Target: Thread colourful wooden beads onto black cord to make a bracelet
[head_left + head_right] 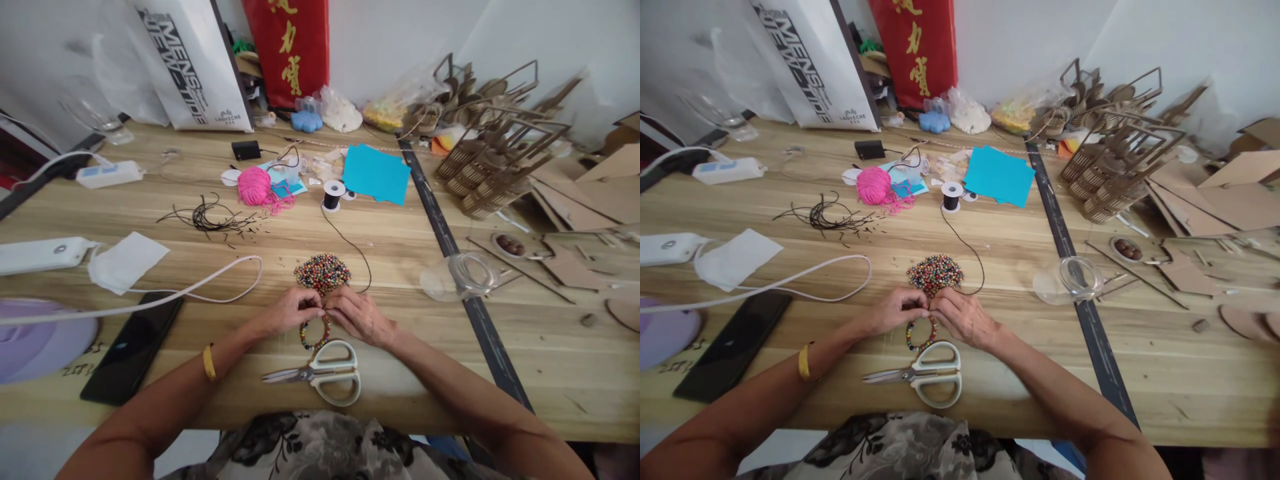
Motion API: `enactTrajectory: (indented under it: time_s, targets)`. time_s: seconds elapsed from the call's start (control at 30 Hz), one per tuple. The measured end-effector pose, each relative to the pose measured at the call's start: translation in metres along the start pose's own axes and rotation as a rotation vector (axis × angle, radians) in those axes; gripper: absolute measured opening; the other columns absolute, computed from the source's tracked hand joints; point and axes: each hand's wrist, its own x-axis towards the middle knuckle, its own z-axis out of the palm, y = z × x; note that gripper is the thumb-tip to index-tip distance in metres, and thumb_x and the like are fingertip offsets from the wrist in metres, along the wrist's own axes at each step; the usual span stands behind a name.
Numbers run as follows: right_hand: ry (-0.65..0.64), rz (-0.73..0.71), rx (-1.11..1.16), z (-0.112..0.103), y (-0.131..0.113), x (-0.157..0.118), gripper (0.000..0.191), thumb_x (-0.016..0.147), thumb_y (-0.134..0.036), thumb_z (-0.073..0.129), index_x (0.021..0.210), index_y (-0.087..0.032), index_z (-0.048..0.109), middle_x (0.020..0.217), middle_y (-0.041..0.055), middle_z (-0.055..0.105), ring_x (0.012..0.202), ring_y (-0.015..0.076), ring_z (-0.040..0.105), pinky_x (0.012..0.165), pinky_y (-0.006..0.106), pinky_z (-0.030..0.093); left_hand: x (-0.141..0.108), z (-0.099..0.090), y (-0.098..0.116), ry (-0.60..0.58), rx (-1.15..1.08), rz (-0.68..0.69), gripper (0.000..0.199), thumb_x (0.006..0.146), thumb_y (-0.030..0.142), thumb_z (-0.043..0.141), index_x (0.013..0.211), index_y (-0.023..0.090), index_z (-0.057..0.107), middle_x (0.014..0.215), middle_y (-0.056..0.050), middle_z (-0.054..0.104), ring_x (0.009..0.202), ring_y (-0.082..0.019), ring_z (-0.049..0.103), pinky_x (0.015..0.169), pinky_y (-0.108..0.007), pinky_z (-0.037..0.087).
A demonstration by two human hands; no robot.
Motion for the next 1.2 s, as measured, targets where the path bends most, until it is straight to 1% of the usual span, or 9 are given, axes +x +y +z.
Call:
enactTrajectory:
  time_s: [0.13,0.33,0.4,0.5,0.57,0.77,0.97,1.1,1.2]
  targets:
    - [-0.034,-0.020,-0.009,0.002,0.000,0.000,0.013,0.098,-0.022,0.042,0.104,-0.017,0.052,0.093,0.0078,0.063,0.085,0.0149,0.060,0.064,0.022,0.048,-0.002,0.003,0.001,0.018,0.172,0.034,0.019,0.082,0.029,0.057,0.070,0.014,0.056,0.063,0.002,0.052,0.061,-0.011,0.045,0.058,-0.022,0.036]
    - [-0.031,-0.052,-0.058,0.005,-0.001,-0.003,0.015,0.097,-0.020,0.042,0.105,-0.017,0.054,0.097,0.0082,0.062,0.083,0.0144,0.060,0.062,0.022,0.048,-0.005,0.008,0.005,0.058,0.341,0.099,0.019,0.082,0.025,0.056,0.066,0.015,0.051,0.064,0.002,0.049,0.062,-0.012,0.043,0.060,-0.023,0.033]
    - [0.006,-0.026,-0.056,0.004,-0.002,-0.003,0.016,0.097,-0.023,0.043,0.108,-0.018,0.054,0.100,0.0091,0.060,0.088,0.0150,0.060,0.064,0.022,0.050,-0.005,0.008,0.005,0.056,0.311,0.091,0.016,0.083,0.025,0.054,0.070,0.015,0.053,0.067,0.001,0.051,0.064,-0.013,0.045,0.061,-0.024,0.035]
    - [0.117,0.034,-0.054,0.003,-0.001,-0.004,0.019,0.096,-0.026,0.045,0.112,-0.018,0.052,0.106,0.0118,0.056,0.098,0.0176,0.058,0.071,0.025,0.052,-0.004,0.007,0.004,0.040,0.196,0.049,0.017,0.083,0.028,0.054,0.073,0.015,0.054,0.066,0.002,0.050,0.063,-0.012,0.045,0.059,-0.022,0.036]
    - [0.164,0.050,-0.067,0.004,0.002,-0.006,0.017,0.096,-0.024,0.045,0.109,-0.018,0.053,0.105,0.0119,0.056,0.097,0.0178,0.058,0.070,0.025,0.052,-0.002,0.006,0.003,0.033,0.125,0.027,0.020,0.083,0.030,0.054,0.070,0.015,0.053,0.063,0.003,0.048,0.061,-0.011,0.043,0.056,-0.021,0.035]
    - [0.053,-0.004,-0.077,0.010,0.009,-0.008,0.018,0.096,-0.020,0.044,0.110,-0.019,0.056,0.100,0.0090,0.061,0.088,0.0141,0.060,0.064,0.021,0.049,-0.001,0.004,0.005,0.030,0.068,0.010,0.022,0.081,0.030,0.055,0.065,0.015,0.049,0.060,0.005,0.042,0.058,-0.009,0.039,0.053,-0.020,0.032]
    - [0.061,-0.054,-0.067,0.009,0.009,-0.004,0.016,0.097,-0.018,0.043,0.105,-0.017,0.058,0.098,0.0079,0.064,0.084,0.0125,0.061,0.060,0.020,0.046,0.000,0.004,0.008,0.029,0.033,-0.026,0.020,0.078,0.028,0.059,0.065,0.014,0.051,0.059,0.005,0.044,0.056,-0.009,0.041,0.054,-0.021,0.033]
    - [0.048,-0.038,-0.033,0.008,0.009,-0.003,0.013,0.096,-0.018,0.045,0.098,-0.017,0.057,0.095,0.0074,0.065,0.081,0.0129,0.061,0.060,0.021,0.046,0.001,0.006,0.007,0.071,0.009,-0.002,0.018,0.074,0.026,0.063,0.064,0.013,0.056,0.064,0.002,0.050,0.058,-0.009,0.045,0.054,-0.020,0.035]
    - [0.033,-0.019,0.004,0.008,0.008,-0.003,0.012,0.096,-0.020,0.046,0.097,-0.016,0.057,0.092,0.0074,0.066,0.081,0.0134,0.061,0.061,0.021,0.046,0.001,0.008,0.006,0.101,-0.017,-0.007,0.017,0.070,0.025,0.066,0.063,0.012,0.057,0.061,0.003,0.050,0.054,-0.008,0.042,0.050,-0.019,0.032]
